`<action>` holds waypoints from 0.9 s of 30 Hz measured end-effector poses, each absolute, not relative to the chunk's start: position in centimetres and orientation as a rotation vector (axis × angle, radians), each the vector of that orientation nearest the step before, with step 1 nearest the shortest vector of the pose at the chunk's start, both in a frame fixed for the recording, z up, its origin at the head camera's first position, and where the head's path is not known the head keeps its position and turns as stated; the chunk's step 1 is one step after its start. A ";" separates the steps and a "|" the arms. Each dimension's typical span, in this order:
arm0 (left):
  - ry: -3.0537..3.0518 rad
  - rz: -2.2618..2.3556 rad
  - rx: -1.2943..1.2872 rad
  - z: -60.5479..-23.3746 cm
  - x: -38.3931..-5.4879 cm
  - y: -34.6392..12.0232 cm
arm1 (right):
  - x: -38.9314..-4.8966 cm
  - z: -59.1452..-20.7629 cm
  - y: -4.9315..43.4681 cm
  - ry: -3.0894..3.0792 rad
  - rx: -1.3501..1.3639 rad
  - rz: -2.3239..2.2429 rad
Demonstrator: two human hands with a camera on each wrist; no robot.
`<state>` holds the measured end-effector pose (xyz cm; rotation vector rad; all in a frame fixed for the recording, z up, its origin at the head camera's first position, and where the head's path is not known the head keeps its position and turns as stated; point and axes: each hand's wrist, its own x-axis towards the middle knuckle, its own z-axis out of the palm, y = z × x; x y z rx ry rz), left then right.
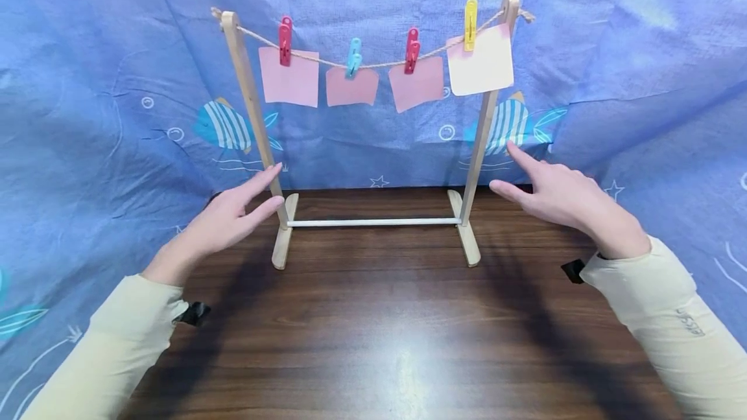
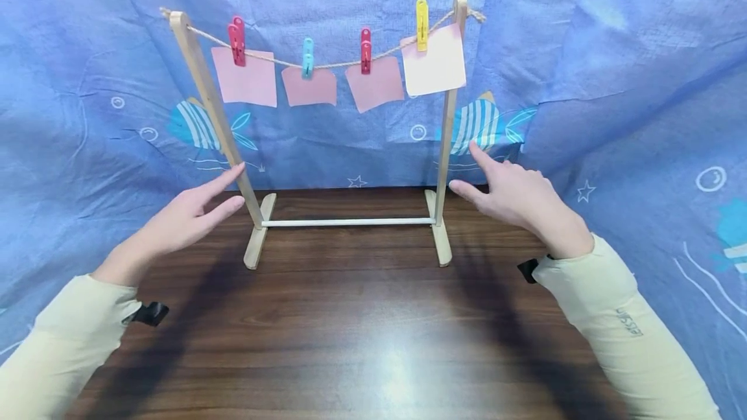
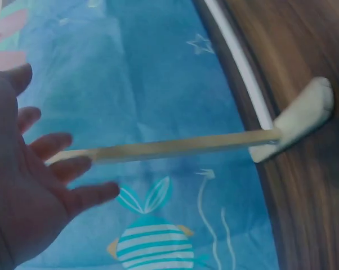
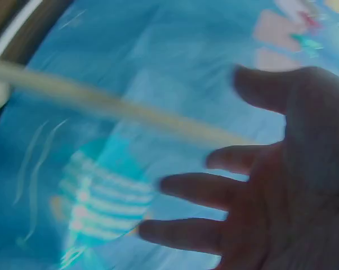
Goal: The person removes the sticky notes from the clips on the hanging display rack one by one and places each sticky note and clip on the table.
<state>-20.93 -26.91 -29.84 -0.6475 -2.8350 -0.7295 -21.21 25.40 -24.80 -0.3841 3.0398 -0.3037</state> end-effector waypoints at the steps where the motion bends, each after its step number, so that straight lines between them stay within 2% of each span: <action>1: -2.843 -0.835 -0.651 -29.4 -21.0 -26.8 | -20.9 -24.4 25.2 3.018 -0.400 -0.339; 8: -2.774 -1.699 -0.660 -26.7 -21.8 -26.1 | -20.7 -22.5 23.1 2.833 -0.667 -0.627; 14: -2.451 -2.333 -0.654 -25.1 -22.7 -25.5 | -21.4 -21.0 21.0 2.562 -0.728 -0.887; 20: -2.089 -2.614 -0.583 -23.6 -23.3 -24.5 | -22.7 -18.9 17.8 2.382 -0.824 -1.097; 27: -1.662 -2.810 -0.371 -22.7 -23.8 -23.6 | -23.5 -17.0 13.7 2.225 -0.939 -1.250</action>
